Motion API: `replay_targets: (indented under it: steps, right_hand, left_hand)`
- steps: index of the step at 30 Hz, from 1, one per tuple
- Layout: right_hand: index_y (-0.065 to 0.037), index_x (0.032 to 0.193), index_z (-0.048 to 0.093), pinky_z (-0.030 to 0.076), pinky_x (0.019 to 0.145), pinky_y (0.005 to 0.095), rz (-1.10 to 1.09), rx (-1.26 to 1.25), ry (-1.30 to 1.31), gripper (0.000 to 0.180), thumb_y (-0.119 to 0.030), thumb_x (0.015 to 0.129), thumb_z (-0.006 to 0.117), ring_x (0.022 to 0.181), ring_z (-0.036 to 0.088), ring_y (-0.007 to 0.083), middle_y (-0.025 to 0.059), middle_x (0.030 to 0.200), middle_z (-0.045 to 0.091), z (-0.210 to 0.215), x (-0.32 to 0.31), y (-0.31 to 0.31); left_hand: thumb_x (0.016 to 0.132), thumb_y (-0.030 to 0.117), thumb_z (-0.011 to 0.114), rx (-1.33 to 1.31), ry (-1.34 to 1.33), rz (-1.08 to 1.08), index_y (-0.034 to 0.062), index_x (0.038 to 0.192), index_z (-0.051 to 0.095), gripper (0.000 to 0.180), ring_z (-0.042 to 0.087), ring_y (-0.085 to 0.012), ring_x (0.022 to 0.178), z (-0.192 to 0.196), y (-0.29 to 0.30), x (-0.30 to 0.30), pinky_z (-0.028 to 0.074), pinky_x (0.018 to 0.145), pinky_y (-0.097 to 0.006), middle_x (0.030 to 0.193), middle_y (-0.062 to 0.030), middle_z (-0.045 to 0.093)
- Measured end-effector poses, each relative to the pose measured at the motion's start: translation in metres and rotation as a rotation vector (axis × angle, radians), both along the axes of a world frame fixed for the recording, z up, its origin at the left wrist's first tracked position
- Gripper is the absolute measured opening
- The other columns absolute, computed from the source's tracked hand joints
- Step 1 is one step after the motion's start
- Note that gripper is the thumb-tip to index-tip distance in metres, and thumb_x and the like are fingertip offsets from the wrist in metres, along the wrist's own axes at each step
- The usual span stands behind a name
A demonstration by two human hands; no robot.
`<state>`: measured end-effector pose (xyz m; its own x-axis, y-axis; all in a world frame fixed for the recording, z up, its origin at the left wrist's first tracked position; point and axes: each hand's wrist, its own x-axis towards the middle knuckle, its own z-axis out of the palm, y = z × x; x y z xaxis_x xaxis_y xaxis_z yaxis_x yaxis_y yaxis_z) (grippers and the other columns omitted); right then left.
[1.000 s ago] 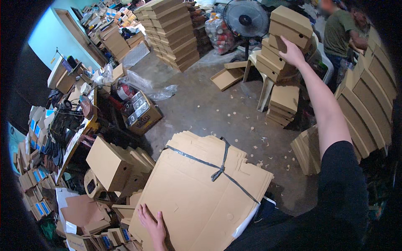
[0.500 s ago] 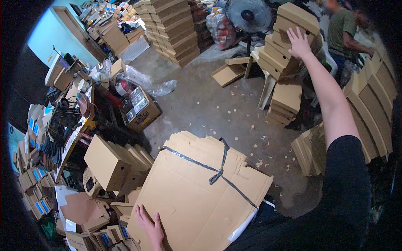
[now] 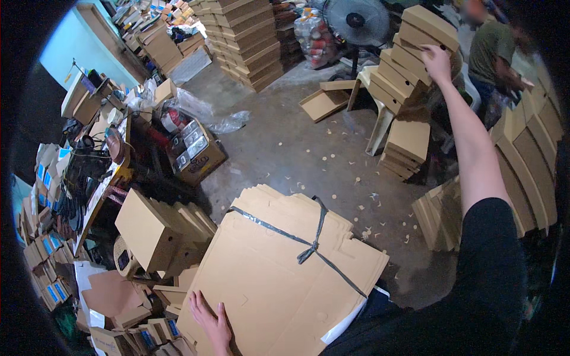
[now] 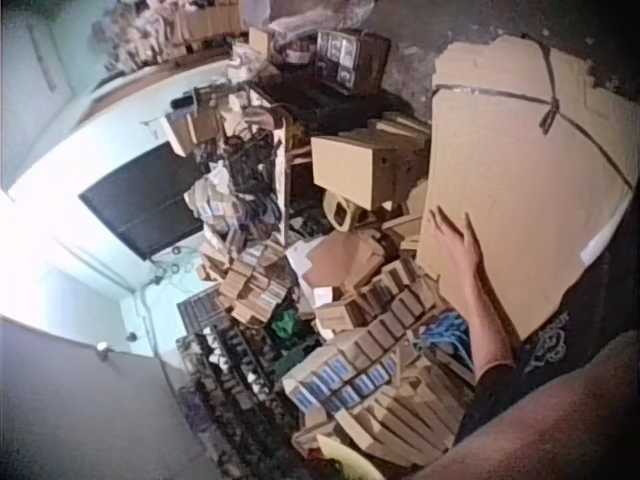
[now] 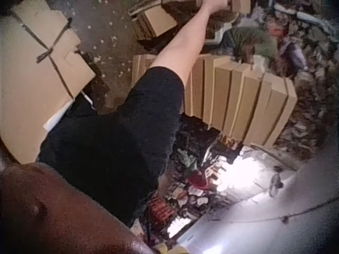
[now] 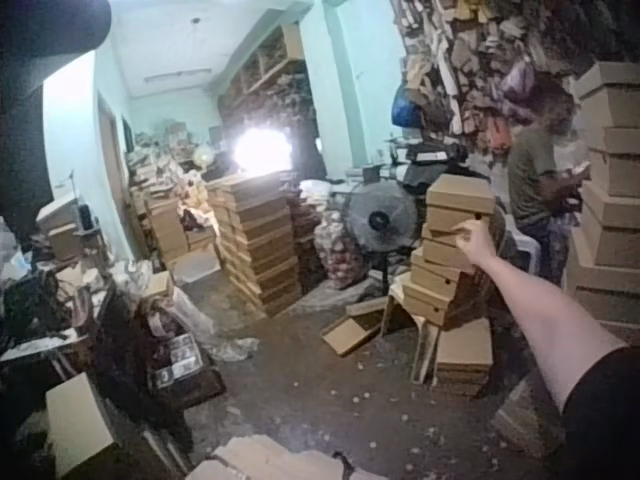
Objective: Assembling shoe boxes from flat cardboard sheets in a warehouse setting.
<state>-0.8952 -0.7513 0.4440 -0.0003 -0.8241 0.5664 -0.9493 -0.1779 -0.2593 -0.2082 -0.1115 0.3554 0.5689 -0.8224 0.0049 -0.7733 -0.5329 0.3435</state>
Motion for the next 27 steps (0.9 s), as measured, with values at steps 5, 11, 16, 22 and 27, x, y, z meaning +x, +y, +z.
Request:
replay_targets:
  steps: [5,11,16,22,27]
  right_hand:
    - [-0.002,0.141,0.047,0.039,0.11,0.0427,-0.488,-0.349,-0.419,0.076,-0.038,0.081,0.076,0.132,0.05,0.038,0.0236,0.142,0.052,-0.02,-0.014,0.011]
    - [0.011,0.153,0.02,0.036,0.113,0.0391,-0.208,-0.077,-0.798,0.107,-0.042,0.079,0.076,0.138,0.046,0.0339,0.0263,0.151,0.044,-0.04,-0.055,-0.021]
    - [0.009,0.157,0.007,0.031,0.118,0.0405,-0.21,0.188,-0.624,0.122,-0.054,0.074,0.07,0.146,0.035,0.0393,0.0299,0.16,0.028,-0.029,-0.028,0.003]
    - [0.004,0.156,0.021,0.036,0.116,0.0442,-0.387,0.303,-0.368,0.114,-0.059,0.076,0.073,0.141,0.041,0.0411,0.0297,0.154,0.038,-0.065,0.0,0.031]
    - [0.0,0.148,0.043,0.039,0.113,0.0449,0.087,0.227,-0.018,0.078,-0.038,0.087,0.073,0.136,0.047,0.0409,0.0264,0.147,0.047,-0.105,0.101,0.136]
  left_hand:
    - [0.092,0.027,0.065,-0.014,0.003,-0.028,0.004,0.155,0.032,0.075,0.022,-0.0413,0.15,0.004,0.0,0.0,0.015,0.122,-0.053,0.161,-0.0228,0.028]
    - [0.092,0.027,0.065,-0.011,-0.013,-0.012,0.0044,0.155,0.032,0.074,0.022,-0.0409,0.15,0.002,0.005,-0.002,0.015,0.122,-0.053,0.161,-0.0222,0.028]
    - [0.095,0.032,0.061,0.033,-0.086,-0.037,0.0026,0.154,0.033,0.072,0.025,-0.0388,0.15,0.005,0.007,-0.002,0.018,0.122,-0.05,0.161,-0.0202,0.031]
    - [0.097,0.035,0.06,0.108,-0.118,-0.056,0.0033,0.157,0.028,0.075,0.021,-0.0398,0.151,0.005,0.018,0.003,0.017,0.123,-0.05,0.162,-0.0221,0.028]
    - [0.096,0.038,0.062,0.039,-0.039,-0.149,0.0064,0.158,0.028,0.078,0.017,-0.0422,0.152,-0.002,0.021,0.01,0.013,0.124,-0.051,0.164,-0.0226,0.023]
